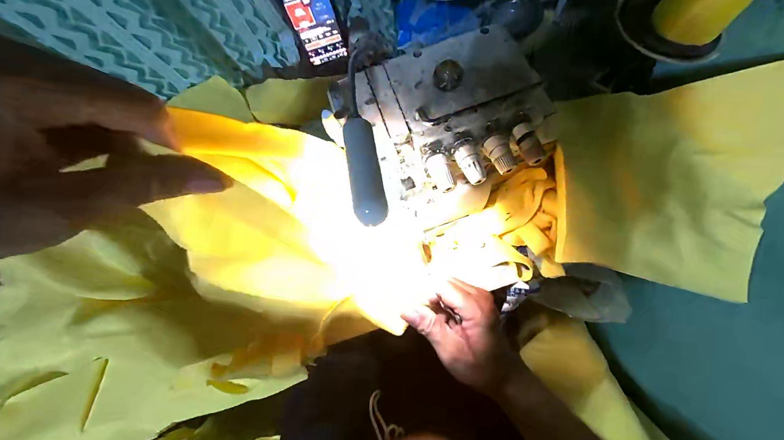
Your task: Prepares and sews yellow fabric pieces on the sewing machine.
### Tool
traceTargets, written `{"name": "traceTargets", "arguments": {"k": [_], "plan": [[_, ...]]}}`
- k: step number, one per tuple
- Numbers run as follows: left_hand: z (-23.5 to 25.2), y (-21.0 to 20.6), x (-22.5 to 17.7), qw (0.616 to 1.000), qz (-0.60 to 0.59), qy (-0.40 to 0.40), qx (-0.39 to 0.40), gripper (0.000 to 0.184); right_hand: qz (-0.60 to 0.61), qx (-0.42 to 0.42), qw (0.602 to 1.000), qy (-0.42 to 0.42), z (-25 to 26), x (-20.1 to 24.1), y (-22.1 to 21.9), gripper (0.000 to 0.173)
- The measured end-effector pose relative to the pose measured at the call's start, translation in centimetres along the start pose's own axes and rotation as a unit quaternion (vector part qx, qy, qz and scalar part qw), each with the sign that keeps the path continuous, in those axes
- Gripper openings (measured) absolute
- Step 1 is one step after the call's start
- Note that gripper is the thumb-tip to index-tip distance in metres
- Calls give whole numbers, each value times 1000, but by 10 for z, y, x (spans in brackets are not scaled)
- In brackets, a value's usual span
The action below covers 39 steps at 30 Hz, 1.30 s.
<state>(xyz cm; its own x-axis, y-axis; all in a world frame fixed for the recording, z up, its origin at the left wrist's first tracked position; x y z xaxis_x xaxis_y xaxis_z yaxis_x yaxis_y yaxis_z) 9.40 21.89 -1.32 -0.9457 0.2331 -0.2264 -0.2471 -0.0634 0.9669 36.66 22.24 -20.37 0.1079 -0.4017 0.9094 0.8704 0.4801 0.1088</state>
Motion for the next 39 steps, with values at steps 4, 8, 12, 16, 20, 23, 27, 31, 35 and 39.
{"name": "traceTargets", "arguments": {"k": [4, 8, 12, 16, 20, 23, 27, 31, 35, 39], "plan": [[-7, 2, -21, 996, -48, -22, -69, 25, 19, 3, 1000, -3, 23, -9, -4, 36], [-3, -17, -45, 997, 54, -50, -20, 36, 47, 10, 999, -2, 28, -14, -5, 39], [1, -46, -43, 991, 76, -106, -11, 33, 49, 14, 999, 2, 34, -16, -4, 36], [6, -58, -38, 991, 55, -122, -11, 31, 13, 28, 999, -22, 48, -23, -7, 31], [8, -51, -45, 991, 67, -113, -11, 32, -6, 40, 999, -19, 59, -20, -6, 33], [2, -55, -59, 990, 71, -122, -18, 34, -6, 46, 999, -9, 52, -14, -6, 35], [-9, -72, -92, 985, 94, -148, 4, 38, -14, 48, 999, 16, 35, -9, -3, 31], [-10, -80, -96, 982, 108, -157, 3, 37, -15, 40, 999, 14, 35, -10, -3, 29], [-8, -83, -96, 983, 117, -142, 0, 37, -9, 42, 999, 17, 39, -7, -6, 29], [-8, -94, -95, 983, 127, -131, 14, 39, -12, 32, 999, 2, 35, -11, -7, 28]]}}
Point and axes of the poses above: each hand's wrist, its own z-axis towards the middle knuckle, its own y-axis out of the back of the hand, x = y × z, the point moved 9 cm from there along z, towards the middle knuckle, and after that the axes turned 8 degrees about z, right-handed, at the moved point
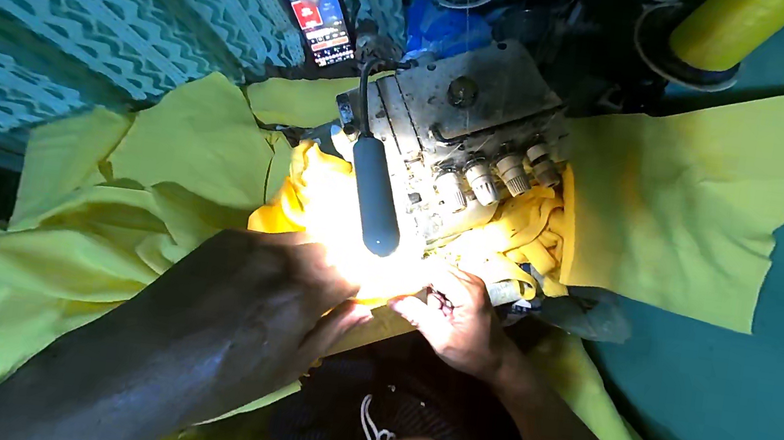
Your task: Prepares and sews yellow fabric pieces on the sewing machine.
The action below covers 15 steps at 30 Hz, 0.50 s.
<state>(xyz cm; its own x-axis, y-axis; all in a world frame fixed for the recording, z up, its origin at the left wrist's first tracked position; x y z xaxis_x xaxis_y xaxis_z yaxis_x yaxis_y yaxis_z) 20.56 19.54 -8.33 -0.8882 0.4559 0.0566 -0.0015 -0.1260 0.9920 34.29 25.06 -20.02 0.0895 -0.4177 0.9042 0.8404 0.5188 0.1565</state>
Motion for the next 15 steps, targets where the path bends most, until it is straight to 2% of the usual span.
{"name": "traceTargets", "arguments": {"k": [6, 12, 15], "plan": [[5, -14, 7, 1000, -14, 10, 0, 39, -5, -18, 1000, -23, 1, -6, 0, 23], [10, -38, 20, 1000, -12, 17, -8, 41, -27, -43, 999, -3, 9, -9, -4, 18], [9, -54, 36, 997, -10, 71, -5, 41, -21, -41, 999, -20, 18, -11, -9, 13]]}}
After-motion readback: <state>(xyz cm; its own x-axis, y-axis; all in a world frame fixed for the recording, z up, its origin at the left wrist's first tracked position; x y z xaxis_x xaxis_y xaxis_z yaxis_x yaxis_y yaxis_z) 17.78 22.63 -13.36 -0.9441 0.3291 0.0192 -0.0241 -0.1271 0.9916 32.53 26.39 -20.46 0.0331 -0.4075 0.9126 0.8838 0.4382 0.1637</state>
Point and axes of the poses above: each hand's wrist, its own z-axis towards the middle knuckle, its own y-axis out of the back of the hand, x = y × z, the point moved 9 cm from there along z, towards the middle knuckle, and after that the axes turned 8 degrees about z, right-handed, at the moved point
